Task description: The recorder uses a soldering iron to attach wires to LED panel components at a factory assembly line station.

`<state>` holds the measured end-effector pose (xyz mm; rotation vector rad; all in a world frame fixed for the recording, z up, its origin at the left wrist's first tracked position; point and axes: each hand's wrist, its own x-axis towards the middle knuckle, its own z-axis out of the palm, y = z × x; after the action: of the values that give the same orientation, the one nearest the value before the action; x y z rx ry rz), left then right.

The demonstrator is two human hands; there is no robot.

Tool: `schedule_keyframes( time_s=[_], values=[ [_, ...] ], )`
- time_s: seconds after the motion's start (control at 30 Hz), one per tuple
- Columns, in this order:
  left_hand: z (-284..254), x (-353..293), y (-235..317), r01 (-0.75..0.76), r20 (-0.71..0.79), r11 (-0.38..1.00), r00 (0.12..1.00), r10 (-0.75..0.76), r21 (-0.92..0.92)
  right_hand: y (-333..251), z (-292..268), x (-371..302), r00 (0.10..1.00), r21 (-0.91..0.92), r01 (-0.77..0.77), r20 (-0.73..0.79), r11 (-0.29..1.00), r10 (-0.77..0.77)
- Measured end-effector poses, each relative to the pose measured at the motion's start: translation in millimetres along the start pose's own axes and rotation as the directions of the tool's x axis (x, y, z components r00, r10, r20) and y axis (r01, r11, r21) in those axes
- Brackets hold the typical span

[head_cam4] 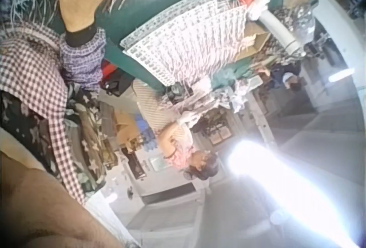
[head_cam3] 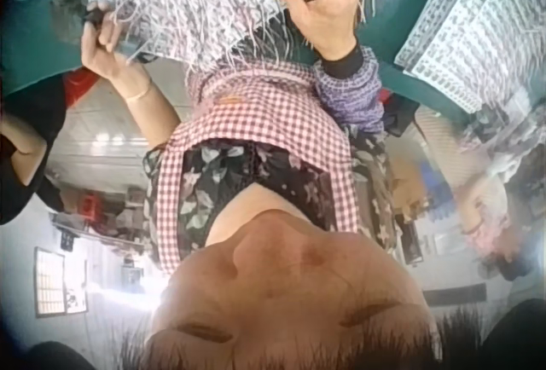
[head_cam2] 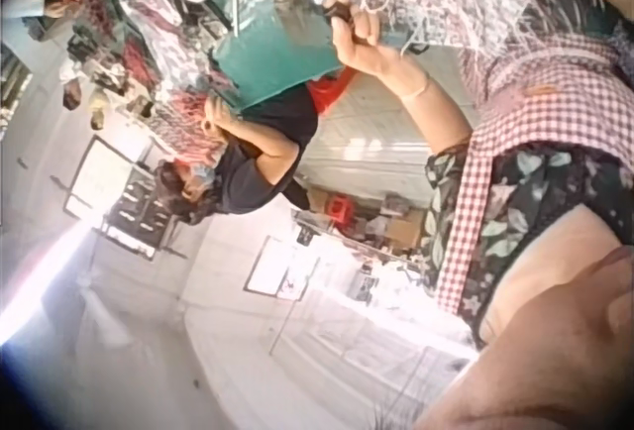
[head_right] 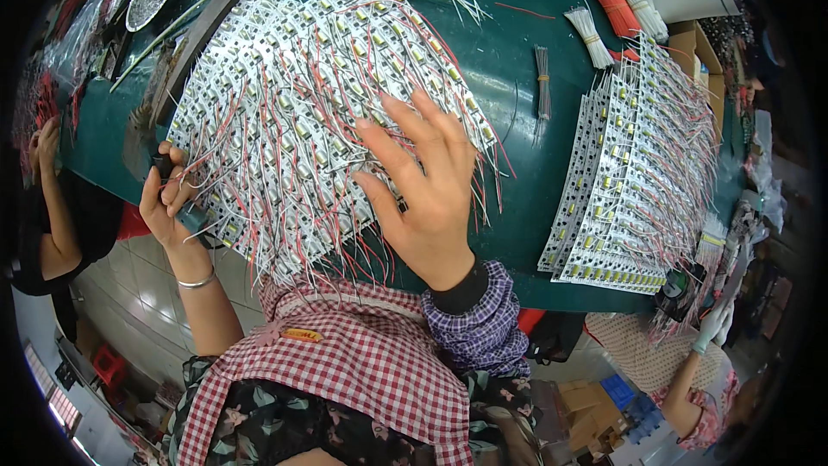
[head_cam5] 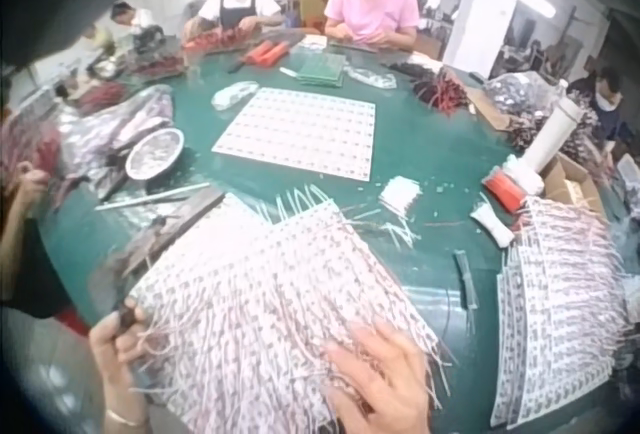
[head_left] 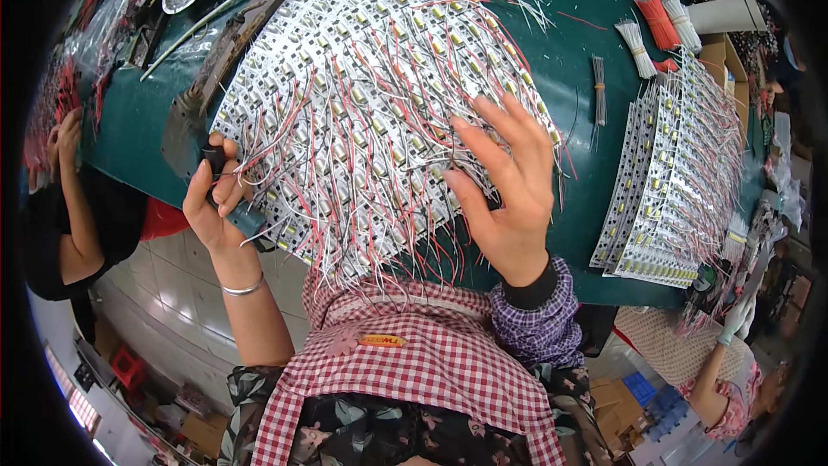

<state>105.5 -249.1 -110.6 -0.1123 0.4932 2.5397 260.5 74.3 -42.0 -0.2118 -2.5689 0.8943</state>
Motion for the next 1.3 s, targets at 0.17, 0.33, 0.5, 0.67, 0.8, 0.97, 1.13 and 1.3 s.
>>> schedule_keyframes(
  time_s=[0.17, 0.33, 0.5, 0.67, 0.8, 0.97, 1.13, 1.3],
  values=[
    [-3.3, 2.1, -0.4, -0.01, -0.008, 0.999, 1.0, 0.01, 0.044, 6.9, 12.6, -12.3, 1.0, -0.001, 0.021, -0.015, 1.0, -0.021],
    [-6.2, 5.3, -1.4, -0.011, 0.001, 0.998, 1.0, 0.011, 0.055, 6.1, 16.9, -12.7, 0.997, 0.006, 0.015, -0.071, 1.0, -0.014],
    [-3.4, 6.2, -3.1, -0.028, -0.017, 0.996, 0.999, 0.029, 0.083, -2.4, 13.2, -13.1, 1.0, 0.014, 0.016, -0.024, 1.0, -0.015],
    [1.1, 7.1, -4.5, -0.035, -0.037, 0.994, 0.999, 0.039, 0.105, -8.5, 13.3, -27.9, 1.0, 0.043, -0.009, -0.015, 0.999, 0.01],
    [1.4, 9.2, -6.3, -0.05, -0.042, 0.991, 0.998, 0.056, 0.125, -10.2, 11.6, -30.1, 0.997, 0.065, -0.047, -0.054, 0.997, 0.051],
    [-0.6, 10.4, -5.2, -0.045, -0.04, 0.99, 0.998, 0.051, 0.133, -8.4, 15.4, -29.2, 0.999, -0.022, -0.042, -0.02, 0.999, 0.042],
    [0.6, 12.0, -6.9, -0.049, -0.026, 0.992, 0.998, 0.052, 0.118, -7.5, 5.7, -36.8, 0.984, 0.053, -0.111, -0.132, 0.992, 0.118],
    [0.5, 12.6, -5.5, -0.053, -0.011, 0.988, 0.998, 0.055, 0.143, -12.6, -1.0, -53.4, 0.952, 0.021, -0.181, -0.248, 0.983, 0.181]
  ],
)
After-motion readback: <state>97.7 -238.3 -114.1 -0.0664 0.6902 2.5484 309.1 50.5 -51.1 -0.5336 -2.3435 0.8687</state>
